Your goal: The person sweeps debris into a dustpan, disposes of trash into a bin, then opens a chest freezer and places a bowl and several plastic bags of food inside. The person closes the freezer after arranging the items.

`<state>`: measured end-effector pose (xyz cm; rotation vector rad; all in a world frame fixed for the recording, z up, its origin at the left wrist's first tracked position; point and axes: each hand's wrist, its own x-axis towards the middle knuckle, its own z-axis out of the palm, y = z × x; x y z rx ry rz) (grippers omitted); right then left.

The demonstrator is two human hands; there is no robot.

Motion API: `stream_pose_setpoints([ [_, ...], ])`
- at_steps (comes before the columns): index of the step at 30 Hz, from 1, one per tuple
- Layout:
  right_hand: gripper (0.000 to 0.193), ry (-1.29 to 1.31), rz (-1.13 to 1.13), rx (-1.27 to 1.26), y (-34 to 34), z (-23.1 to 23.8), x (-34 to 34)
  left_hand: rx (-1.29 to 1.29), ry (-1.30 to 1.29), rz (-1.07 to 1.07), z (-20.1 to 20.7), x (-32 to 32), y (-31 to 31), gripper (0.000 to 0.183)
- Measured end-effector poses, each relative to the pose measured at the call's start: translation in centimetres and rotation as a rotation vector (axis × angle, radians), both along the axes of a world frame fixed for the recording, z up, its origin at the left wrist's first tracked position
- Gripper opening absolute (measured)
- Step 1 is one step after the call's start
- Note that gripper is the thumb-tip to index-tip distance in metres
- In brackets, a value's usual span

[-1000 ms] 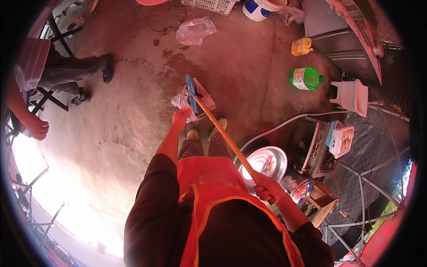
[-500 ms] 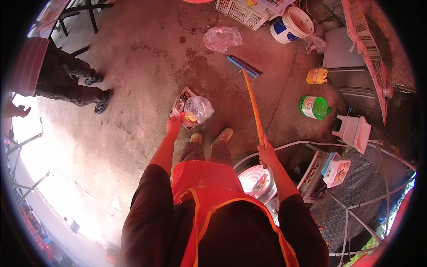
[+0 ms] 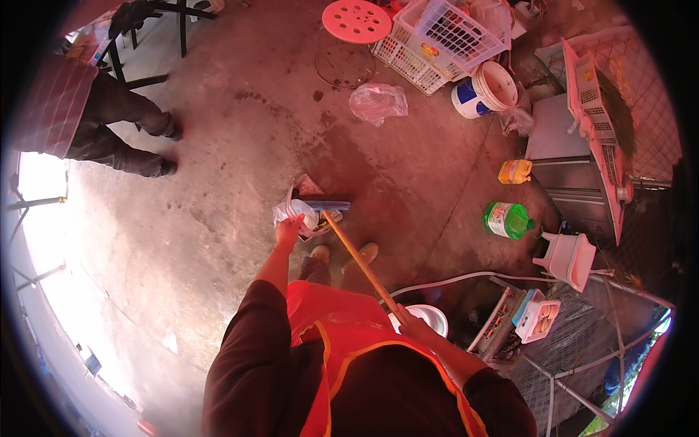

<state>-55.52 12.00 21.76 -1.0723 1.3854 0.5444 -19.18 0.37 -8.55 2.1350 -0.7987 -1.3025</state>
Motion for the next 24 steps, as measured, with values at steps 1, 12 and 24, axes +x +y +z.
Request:
stream_pose_setpoints([
  [1, 0.076, 0.017, 0.011, -0.04, 0.6, 0.1, -1.3, -0.016, 0.011, 0.004, -0.3, 0.4, -0.1, 0.054],
  [12, 0.069, 0.054, 0.025, -0.603, -0.3, 1.0, -7.9, 0.005, 0.129, 0.223, 3.2, 2.6, 0.0, 0.058],
  [24, 0.067, -0.084, -0.062, -0.491, -27.6, -10.3, -8.2, -0.032, 0.12, 0.512, 7.5, 1.0, -2.4, 0.051],
])
